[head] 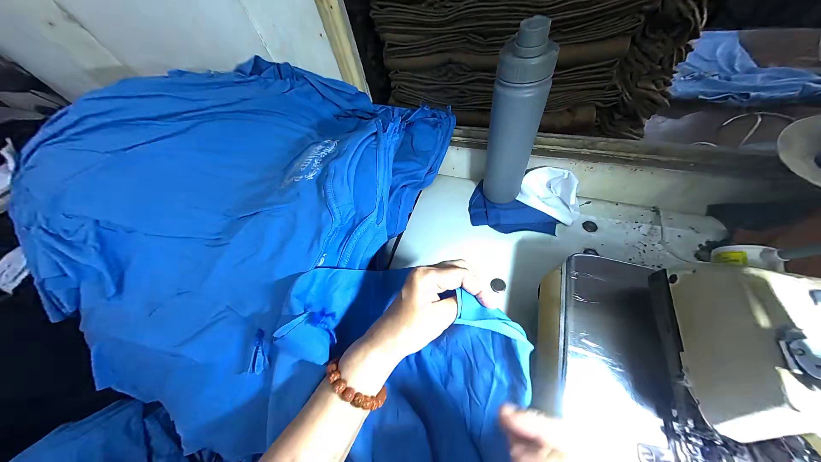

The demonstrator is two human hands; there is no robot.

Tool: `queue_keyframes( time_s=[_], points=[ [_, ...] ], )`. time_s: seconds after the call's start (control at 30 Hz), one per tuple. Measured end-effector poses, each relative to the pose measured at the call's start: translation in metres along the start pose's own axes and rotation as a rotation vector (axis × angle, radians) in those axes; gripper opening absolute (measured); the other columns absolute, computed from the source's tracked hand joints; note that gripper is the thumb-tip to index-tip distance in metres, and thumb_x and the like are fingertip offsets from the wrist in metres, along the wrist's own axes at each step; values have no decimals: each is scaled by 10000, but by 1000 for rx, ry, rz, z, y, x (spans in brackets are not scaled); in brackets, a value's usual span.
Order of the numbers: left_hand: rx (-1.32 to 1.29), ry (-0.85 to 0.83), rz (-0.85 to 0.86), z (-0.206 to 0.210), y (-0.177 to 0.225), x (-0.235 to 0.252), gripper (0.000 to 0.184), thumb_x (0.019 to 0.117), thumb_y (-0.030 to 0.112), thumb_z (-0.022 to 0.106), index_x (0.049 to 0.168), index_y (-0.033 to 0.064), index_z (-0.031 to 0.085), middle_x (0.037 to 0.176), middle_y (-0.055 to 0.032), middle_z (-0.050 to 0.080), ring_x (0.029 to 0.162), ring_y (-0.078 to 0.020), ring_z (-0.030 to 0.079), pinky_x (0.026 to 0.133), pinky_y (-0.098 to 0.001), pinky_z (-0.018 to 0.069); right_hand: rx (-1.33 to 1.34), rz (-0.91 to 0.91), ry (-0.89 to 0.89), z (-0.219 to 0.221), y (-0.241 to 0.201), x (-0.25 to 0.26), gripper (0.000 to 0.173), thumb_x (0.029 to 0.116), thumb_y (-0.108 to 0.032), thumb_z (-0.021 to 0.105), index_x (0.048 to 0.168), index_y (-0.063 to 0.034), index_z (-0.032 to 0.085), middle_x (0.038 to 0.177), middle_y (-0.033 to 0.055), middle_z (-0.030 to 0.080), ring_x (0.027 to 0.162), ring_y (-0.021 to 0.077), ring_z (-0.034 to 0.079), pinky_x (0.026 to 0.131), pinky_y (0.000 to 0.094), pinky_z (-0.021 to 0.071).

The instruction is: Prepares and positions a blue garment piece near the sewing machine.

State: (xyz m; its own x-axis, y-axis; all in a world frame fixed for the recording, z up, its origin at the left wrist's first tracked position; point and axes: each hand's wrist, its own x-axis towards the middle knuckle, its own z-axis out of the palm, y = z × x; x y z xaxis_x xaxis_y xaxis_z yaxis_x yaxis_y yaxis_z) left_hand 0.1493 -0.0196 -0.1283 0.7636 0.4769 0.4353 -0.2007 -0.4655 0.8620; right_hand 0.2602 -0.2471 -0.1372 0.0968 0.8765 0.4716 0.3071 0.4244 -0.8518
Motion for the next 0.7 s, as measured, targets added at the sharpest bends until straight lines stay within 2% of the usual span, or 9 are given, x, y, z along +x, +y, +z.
queue_keyframes(
  time_s=[0.07,0.1,0.13,0.2,0.27,0.4,0.47,0.6,0.7],
  points=[
    [-20,23,17,2,18,0,185,866,-115,589,879,3,731,946,-61,743,932,-115,712,851,-262,600,-14,32,136,-12,1,17,282,1035,-231,599,1246,-47,637,1390,98,624,1325,133,562,1108,337,477],
    [-32,37,12,4,27,-1,191,846,-115,611,916,8,739,959,-54,749,925,-106,718,836,-250,608,-16,39,182,-17,4,25,294,1015,-238,642,1272,-95,636,1409,56,620,1326,125,565,1097,343,498],
    [-55,41,9,6,34,-1,202,836,-115,625,945,11,740,966,-49,752,925,-100,719,831,-241,609,-22,40,204,-20,8,31,327,990,-232,678,1290,-111,632,1407,49,623,1315,136,578,1081,353,519],
    [-86,31,35,12,45,-2,181,850,-100,639,961,9,732,959,-38,751,935,-80,716,842,-225,600,-34,50,212,-22,11,39,376,945,-191,722,1285,-64,628,1356,89,648,1272,161,609,1052,363,541],
    [-115,20,72,15,50,-1,115,872,-73,667,938,-6,733,937,-42,746,921,-72,715,833,-210,602,-46,62,233,-21,9,44,367,923,-174,749,1252,-47,648,1257,61,689,1188,121,641,1020,325,554],
    [-137,1,94,18,51,1,48,900,-7,687,919,-12,730,909,-38,726,909,-62,701,830,-197,591,2,27,313,-18,9,50,185,960,-163,699,1130,-89,699,1076,-41,722,1013,26,666,900,222,571],
    [-123,9,96,21,51,1,29,901,6,705,904,-9,729,897,-37,710,897,-65,690,813,-197,591,30,41,318,-20,7,52,109,983,-139,659,1067,-92,709,1019,-60,726,959,1,664,852,192,568],
    [-118,20,98,27,52,2,44,887,-21,715,929,-16,728,907,-42,722,889,-67,700,815,-210,602,87,45,352,-23,8,56,79,989,-119,661,1035,-97,721,973,-69,738,909,-1,680,833,190,577],
    [-108,39,93,33,52,3,168,859,-32,730,1020,-10,688,937,-29,716,897,-56,695,835,-210,597,102,52,368,-24,10,56,65,982,-127,670,1015,-121,726,960,-84,734,899,-12,674,826,183,575]
  ],
)
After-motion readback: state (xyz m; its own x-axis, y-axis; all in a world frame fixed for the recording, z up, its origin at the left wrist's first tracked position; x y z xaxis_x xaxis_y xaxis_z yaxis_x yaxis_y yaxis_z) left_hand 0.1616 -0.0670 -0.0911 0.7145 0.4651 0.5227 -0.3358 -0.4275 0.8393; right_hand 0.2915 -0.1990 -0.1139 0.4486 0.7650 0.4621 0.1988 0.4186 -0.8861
